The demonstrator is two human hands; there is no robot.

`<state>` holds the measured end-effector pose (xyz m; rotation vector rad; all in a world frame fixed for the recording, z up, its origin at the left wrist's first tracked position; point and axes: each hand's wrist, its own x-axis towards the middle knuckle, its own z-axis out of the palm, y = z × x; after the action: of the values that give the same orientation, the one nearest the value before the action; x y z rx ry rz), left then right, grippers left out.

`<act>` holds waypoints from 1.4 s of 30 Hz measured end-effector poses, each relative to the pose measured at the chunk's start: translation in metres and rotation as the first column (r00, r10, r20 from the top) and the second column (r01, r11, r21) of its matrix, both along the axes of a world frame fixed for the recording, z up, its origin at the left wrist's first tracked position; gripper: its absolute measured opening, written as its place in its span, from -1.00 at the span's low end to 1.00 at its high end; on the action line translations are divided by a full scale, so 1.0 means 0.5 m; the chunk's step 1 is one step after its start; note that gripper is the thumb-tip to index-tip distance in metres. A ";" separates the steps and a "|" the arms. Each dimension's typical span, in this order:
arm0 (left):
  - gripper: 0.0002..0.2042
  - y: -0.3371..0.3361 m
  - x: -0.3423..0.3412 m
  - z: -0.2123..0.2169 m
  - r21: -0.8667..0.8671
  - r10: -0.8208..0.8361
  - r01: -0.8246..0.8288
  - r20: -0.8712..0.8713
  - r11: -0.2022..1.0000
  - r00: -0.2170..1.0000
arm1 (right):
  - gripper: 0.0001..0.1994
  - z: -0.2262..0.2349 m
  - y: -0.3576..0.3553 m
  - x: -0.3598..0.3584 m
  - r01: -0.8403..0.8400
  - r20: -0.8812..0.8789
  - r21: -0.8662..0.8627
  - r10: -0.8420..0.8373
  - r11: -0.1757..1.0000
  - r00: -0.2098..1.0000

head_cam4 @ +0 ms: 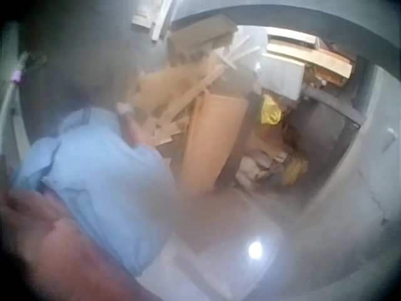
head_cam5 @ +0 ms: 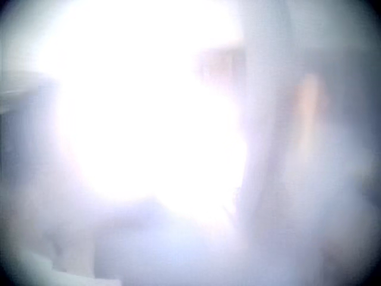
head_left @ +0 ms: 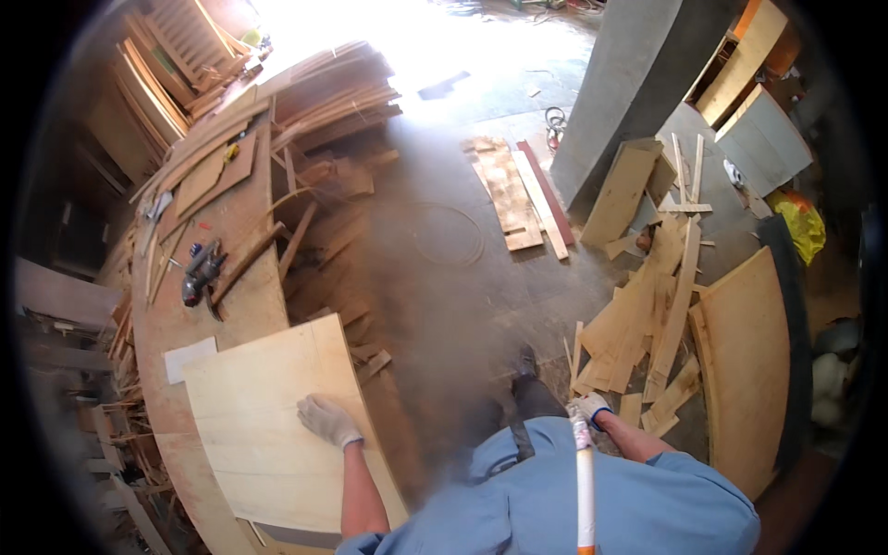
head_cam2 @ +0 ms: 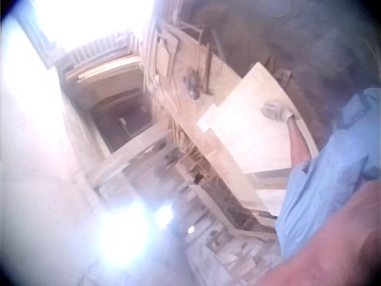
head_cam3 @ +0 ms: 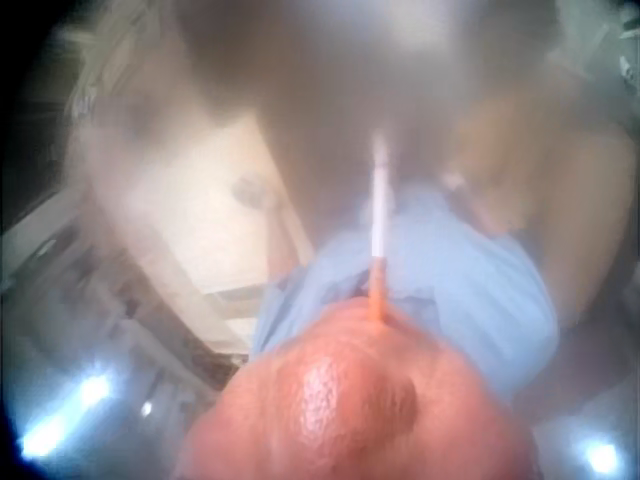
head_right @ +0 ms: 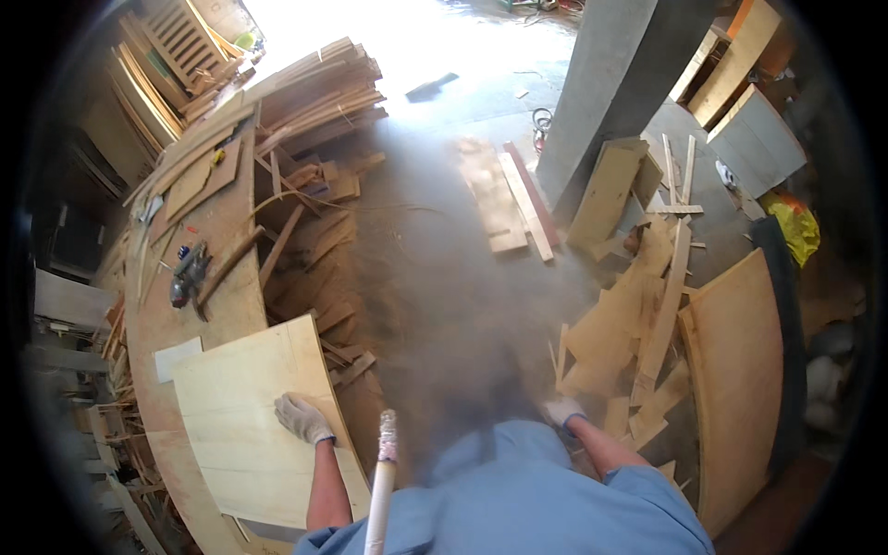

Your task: The person marks a large plywood sheet with a pencil, then uses a nail gun to attach a thin wooden strip along one edge. The person flips the panel and continues nailing the strip to secure it.

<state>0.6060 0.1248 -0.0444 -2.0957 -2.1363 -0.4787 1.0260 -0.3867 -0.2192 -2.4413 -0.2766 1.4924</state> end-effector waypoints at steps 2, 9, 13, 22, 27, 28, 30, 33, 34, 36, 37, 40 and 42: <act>-0.65 0.019 -0.007 -0.004 0.018 0.020 -0.019 -0.032 1.000 0.999 | -0.75 0.026 0.050 0.042 -0.002 -0.020 -0.015 0.001 1.000 1.000; -0.75 0.018 0.010 0.035 0.018 0.029 -0.029 -0.001 0.999 1.000 | -0.66 0.137 0.173 0.187 0.436 -0.299 0.067 -0.399 0.897 0.867; -0.70 0.063 0.015 0.077 -0.358 0.050 -0.074 -0.077 0.931 0.996 | -0.69 0.062 0.149 0.239 0.334 -0.171 0.149 -0.308 0.931 0.936; -0.40 0.031 0.139 0.135 -0.574 0.020 -0.076 -0.103 0.815 0.994 | -0.75 0.042 0.121 0.315 0.413 -0.332 0.117 -0.357 0.903 0.873; -0.40 0.072 0.123 0.164 -0.680 -0.118 0.091 0.007 0.728 0.993 | -0.71 0.014 0.154 0.302 0.552 -0.344 0.044 -0.506 0.833 0.791; -0.40 0.076 0.114 0.162 -0.684 -0.112 0.090 0.012 0.724 0.994 | -0.70 -0.013 0.155 0.303 0.551 -0.384 0.054 -0.492 0.833 0.781; -0.40 0.088 0.096 0.141 -0.693 -0.107 0.101 0.035 0.714 0.994 | -0.70 -0.126 0.118 0.309 0.106 -0.148 0.388 -0.052 0.916 0.988; -0.41 0.074 0.129 0.160 -0.678 -0.109 0.086 0.009 0.730 0.994 | -0.72 -0.165 0.131 0.325 0.061 -0.081 0.432 -0.029 0.900 0.996; -0.41 0.083 0.115 0.141 -0.681 -0.099 0.090 0.027 0.726 0.995 | -0.72 -0.168 0.135 0.331 0.154 -0.120 0.381 -0.116 0.912 0.986; -0.41 0.086 0.060 0.118 -0.683 -0.054 0.068 0.042 0.727 0.998 | -0.74 -0.108 0.179 0.334 0.313 -0.192 0.262 -0.268 0.913 0.944; -0.40 0.082 0.075 0.124 -0.692 -0.052 0.064 0.039 0.719 0.998 | -0.74 -0.085 0.183 0.342 0.368 -0.209 0.221 -0.325 0.903 0.923; -0.39 0.075 0.144 0.177 -0.707 -0.060 0.073 0.043 0.704 0.997 | -0.75 -0.082 0.166 0.362 0.490 -0.259 0.176 -0.441 0.853 0.860; -0.38 0.077 0.103 0.154 -0.699 -0.051 0.074 0.054 0.712 0.997 | -0.77 -0.077 0.162 0.367 0.420 -0.214 0.150 -0.386 0.895 0.897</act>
<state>0.6577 0.1635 0.0327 -2.5151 -2.5406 0.3987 1.2093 -0.3059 -0.2574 -2.0350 0.1175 1.4085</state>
